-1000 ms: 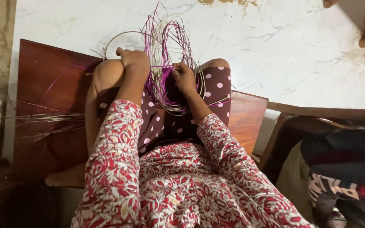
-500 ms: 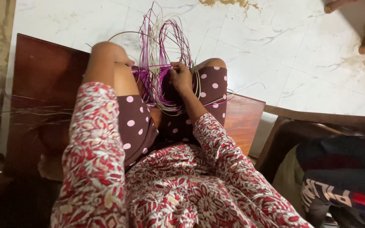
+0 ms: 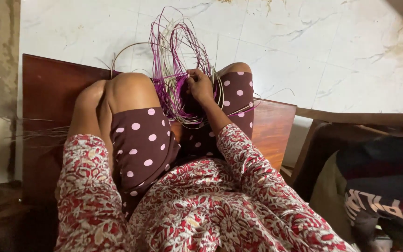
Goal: The person sits on a low wooden bench and weaves purple and natural-colored fibers into a circular basket frame held between their legs. They repeatedly pass strands through the existing weave, pull them tight, and adjust the bundle of fibers to continue the pattern.
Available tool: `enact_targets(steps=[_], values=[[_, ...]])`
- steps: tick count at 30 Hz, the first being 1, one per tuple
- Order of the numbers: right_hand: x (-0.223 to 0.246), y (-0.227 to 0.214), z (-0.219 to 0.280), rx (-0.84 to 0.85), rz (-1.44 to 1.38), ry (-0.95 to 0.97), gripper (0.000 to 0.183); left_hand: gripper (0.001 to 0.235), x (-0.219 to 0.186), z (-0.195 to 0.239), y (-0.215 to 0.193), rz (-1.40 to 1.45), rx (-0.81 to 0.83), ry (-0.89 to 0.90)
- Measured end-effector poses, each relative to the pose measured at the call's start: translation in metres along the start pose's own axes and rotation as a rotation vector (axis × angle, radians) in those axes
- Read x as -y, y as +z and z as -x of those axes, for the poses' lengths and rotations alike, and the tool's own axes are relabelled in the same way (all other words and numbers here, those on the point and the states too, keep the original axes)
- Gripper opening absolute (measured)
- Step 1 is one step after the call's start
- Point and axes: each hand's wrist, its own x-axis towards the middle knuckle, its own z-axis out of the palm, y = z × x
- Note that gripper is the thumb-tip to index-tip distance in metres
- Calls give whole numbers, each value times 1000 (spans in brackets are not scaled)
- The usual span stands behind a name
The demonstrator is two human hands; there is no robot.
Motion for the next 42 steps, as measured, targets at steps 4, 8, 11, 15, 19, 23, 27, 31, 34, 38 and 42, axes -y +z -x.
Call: enact_targets(steps=[4,8,11,15,19,23,27,31,34,38,42], values=[[-2,2,-2,1,-11,3,27,97,16,-6,2,136,23,-35],[5,-1,3,2,32,-2,27,107,24,-15,2,209,26,-68],[18,-3,11,-10,58,-10,27,89,47,-60,-18,7,-34,-28],[39,-8,25,-24,137,10,27,54,30,-100,-37,-461,-321,423],[62,-12,50,60,519,61,35,40,14,-144,11,-268,-394,641],[148,-32,136,544,851,-75,54,32,-23,-104,60,-110,-137,1028],[188,-61,192,269,1241,-671,40,48,-44,-31,89,-401,-20,1019],[99,-85,169,119,1461,-780,42,68,-18,-61,146,-797,0,829],[148,-79,181,499,1421,-370,45,62,5,-96,179,-741,-126,943],[143,-75,164,1103,1182,197,63,42,-10,-80,167,-612,-319,1021],[106,-55,107,1128,936,191,61,58,-17,-45,154,-650,-158,858]])
